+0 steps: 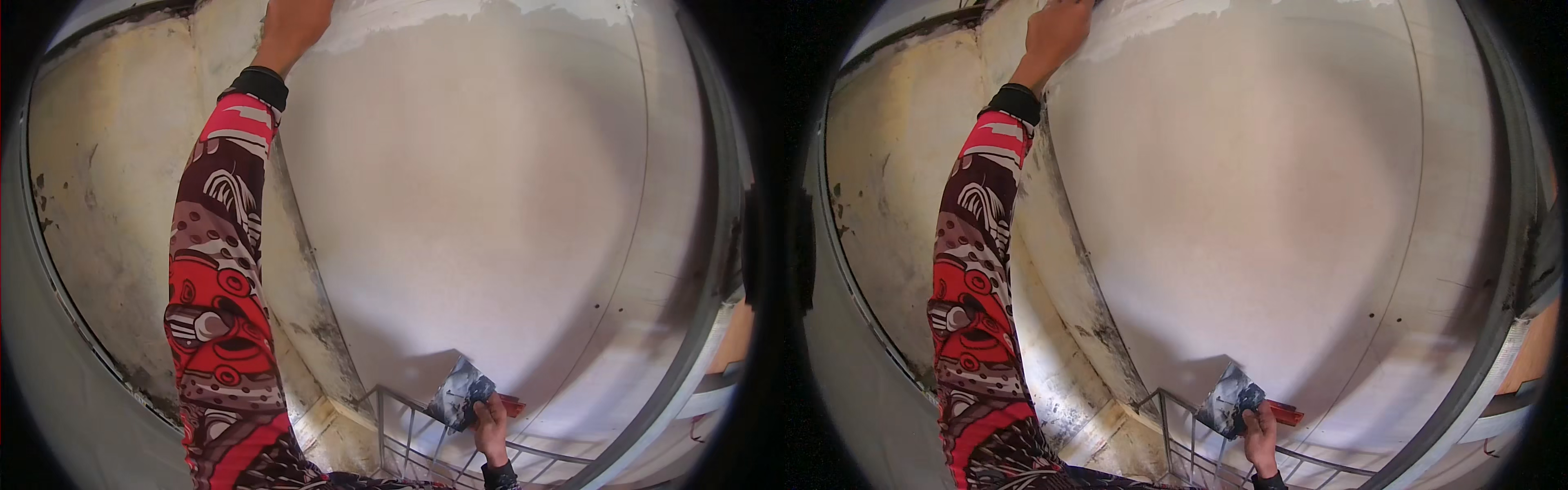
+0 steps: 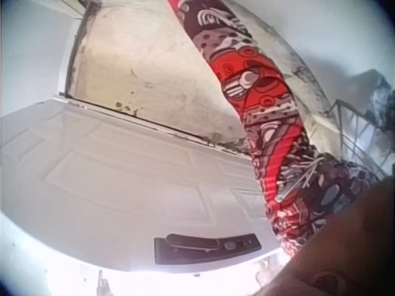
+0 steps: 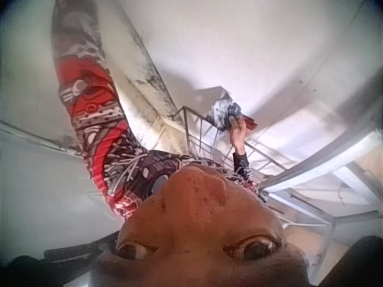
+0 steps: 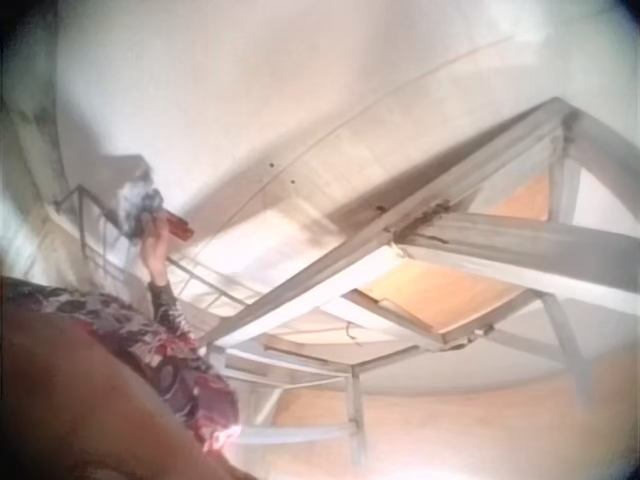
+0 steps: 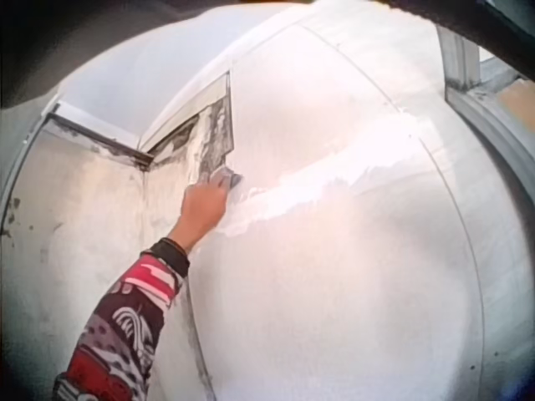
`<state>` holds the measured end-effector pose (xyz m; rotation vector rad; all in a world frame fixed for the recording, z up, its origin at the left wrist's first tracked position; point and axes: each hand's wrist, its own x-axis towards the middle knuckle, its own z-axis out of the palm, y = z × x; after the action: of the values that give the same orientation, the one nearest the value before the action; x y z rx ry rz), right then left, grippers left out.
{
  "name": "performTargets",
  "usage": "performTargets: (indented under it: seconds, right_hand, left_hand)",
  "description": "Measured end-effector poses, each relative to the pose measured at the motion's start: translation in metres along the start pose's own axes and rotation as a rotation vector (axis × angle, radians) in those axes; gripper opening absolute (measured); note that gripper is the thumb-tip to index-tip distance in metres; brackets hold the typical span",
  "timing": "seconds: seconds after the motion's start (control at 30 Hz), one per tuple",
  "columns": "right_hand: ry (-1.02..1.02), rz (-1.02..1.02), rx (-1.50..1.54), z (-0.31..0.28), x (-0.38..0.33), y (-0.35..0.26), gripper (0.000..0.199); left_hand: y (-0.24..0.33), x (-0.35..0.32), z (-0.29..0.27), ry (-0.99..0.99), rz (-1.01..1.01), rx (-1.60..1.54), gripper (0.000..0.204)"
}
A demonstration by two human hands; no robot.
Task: The person scrapes the wall seam using a scraper, scoops plaster from the floor onto metal plates, spreads the plaster between the plates, and applies the plaster to the wall seam.
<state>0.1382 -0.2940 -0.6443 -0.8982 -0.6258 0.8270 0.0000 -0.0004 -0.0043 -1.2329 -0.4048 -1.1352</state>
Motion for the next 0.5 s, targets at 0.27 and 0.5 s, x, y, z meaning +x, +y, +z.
performTargets:
  seconds: [0.27,0.5]
  right_hand:
    - [-0.037,0.007,-0.040,-0.004,0.008,-0.019,0.023]
    - [-0.033,-0.015,-0.062,0.000,0.009,-0.017,0.024]
  left_hand:
    - [0.007,-0.018,-0.001,0.019,-0.004,-0.055,0.016]
    - [0.006,-0.041,-0.012,0.031,0.038,-0.062,0.021]
